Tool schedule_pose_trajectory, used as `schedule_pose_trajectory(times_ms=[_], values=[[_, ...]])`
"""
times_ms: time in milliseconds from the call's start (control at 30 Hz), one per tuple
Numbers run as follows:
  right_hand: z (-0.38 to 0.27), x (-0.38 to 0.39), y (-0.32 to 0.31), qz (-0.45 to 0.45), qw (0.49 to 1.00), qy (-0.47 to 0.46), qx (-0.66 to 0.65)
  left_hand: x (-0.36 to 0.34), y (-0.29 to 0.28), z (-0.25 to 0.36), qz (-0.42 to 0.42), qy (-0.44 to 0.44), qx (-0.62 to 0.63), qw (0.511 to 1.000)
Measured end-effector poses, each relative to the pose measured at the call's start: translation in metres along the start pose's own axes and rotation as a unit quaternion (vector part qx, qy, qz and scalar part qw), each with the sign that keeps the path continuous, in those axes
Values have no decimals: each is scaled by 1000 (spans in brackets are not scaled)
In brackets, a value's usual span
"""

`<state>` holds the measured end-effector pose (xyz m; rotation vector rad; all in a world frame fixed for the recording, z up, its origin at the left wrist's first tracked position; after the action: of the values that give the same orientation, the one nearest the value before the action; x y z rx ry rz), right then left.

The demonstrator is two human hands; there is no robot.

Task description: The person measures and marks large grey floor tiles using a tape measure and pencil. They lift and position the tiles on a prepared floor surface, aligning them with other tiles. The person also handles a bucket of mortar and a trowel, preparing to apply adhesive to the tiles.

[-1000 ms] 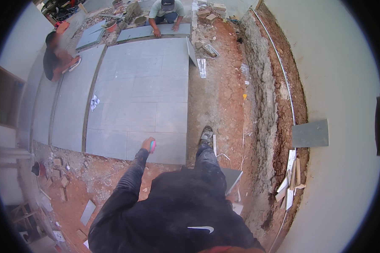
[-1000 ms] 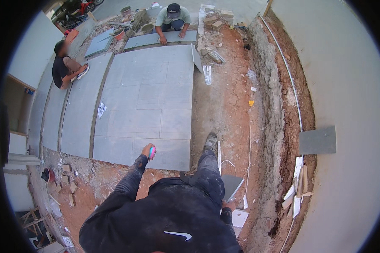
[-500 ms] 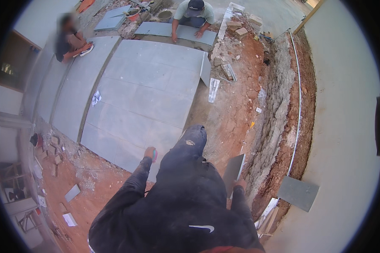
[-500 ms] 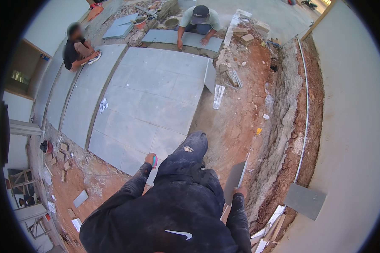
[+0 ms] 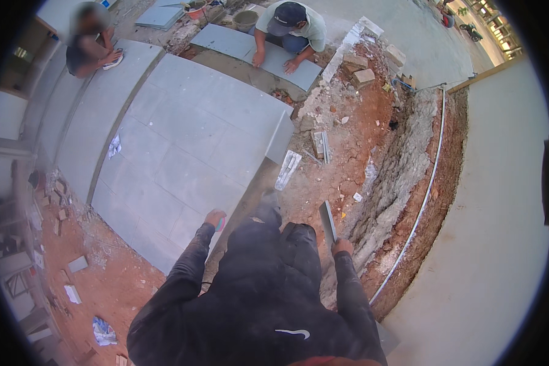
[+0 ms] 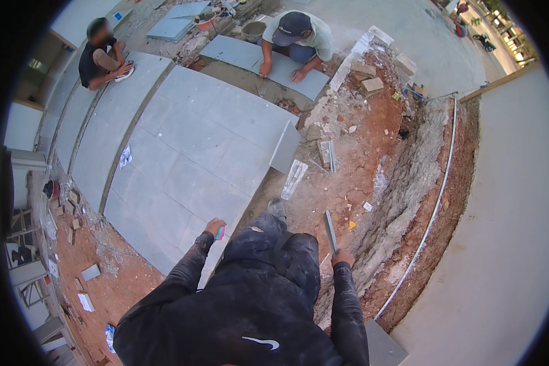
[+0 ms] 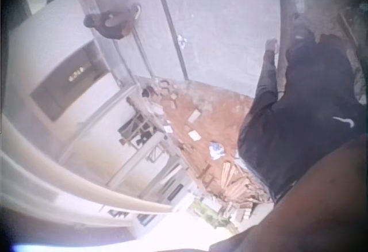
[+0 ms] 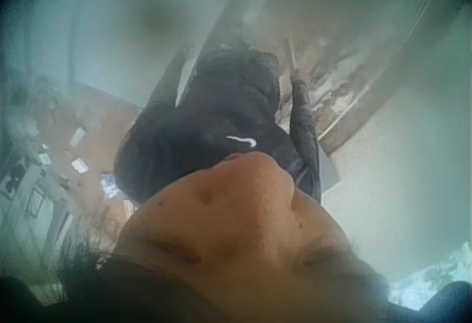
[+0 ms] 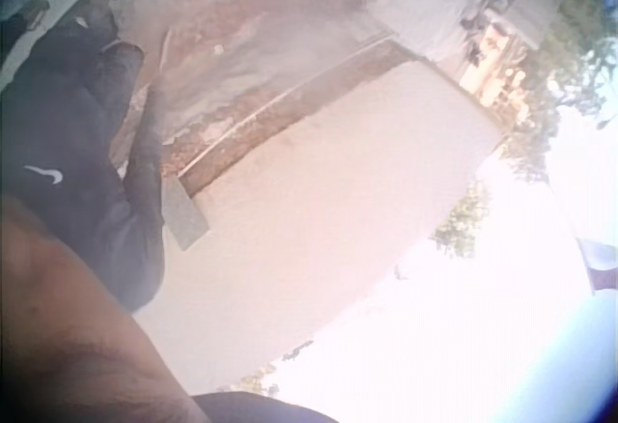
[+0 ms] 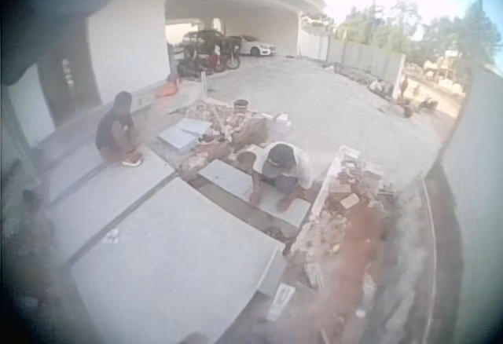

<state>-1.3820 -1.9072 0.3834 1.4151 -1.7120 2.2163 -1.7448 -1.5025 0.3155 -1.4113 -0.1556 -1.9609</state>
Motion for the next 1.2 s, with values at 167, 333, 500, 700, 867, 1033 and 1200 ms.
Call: schedule_pose_trajectory(times_ms=[167, 333, 500, 700, 867, 1033, 1200], values=[[11, -130, -95, 24, 978, -188, 89, 19, 63, 159, -60, 94, 106, 988], [-23, -274, -143, 2, 883, -414, 221, 39, 149, 194, 79, 62, -20, 995], [-93, -399, -144, -66, 757, -576, 302, 74, 257, 194, 247, -21, -164, 955], [-169, -477, -126, -83, 638, -702, 306, 75, 329, 173, 302, -98, -161, 935], [-219, -510, -104, -65, 553, -767, 320, 71, 361, 162, 281, -147, -96, 944], [-246, -529, -77, -82, 502, -789, 345, 66, 374, 166, 267, -175, -78, 944], [-265, -555, -69, -77, 509, -778, 361, 64, 378, 169, 276, -180, -60, 942]])
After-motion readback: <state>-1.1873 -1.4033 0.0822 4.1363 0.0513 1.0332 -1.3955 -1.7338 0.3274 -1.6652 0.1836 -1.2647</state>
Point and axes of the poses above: each hand's wrist, its own x-axis away from the middle knuckle, its own y-axis out of the palm, z = x × y, the point moved 5 cm from there along -x, towards the middle knuckle, and after that the axes turned 15 degrees about -y, right-handed, at the moved point
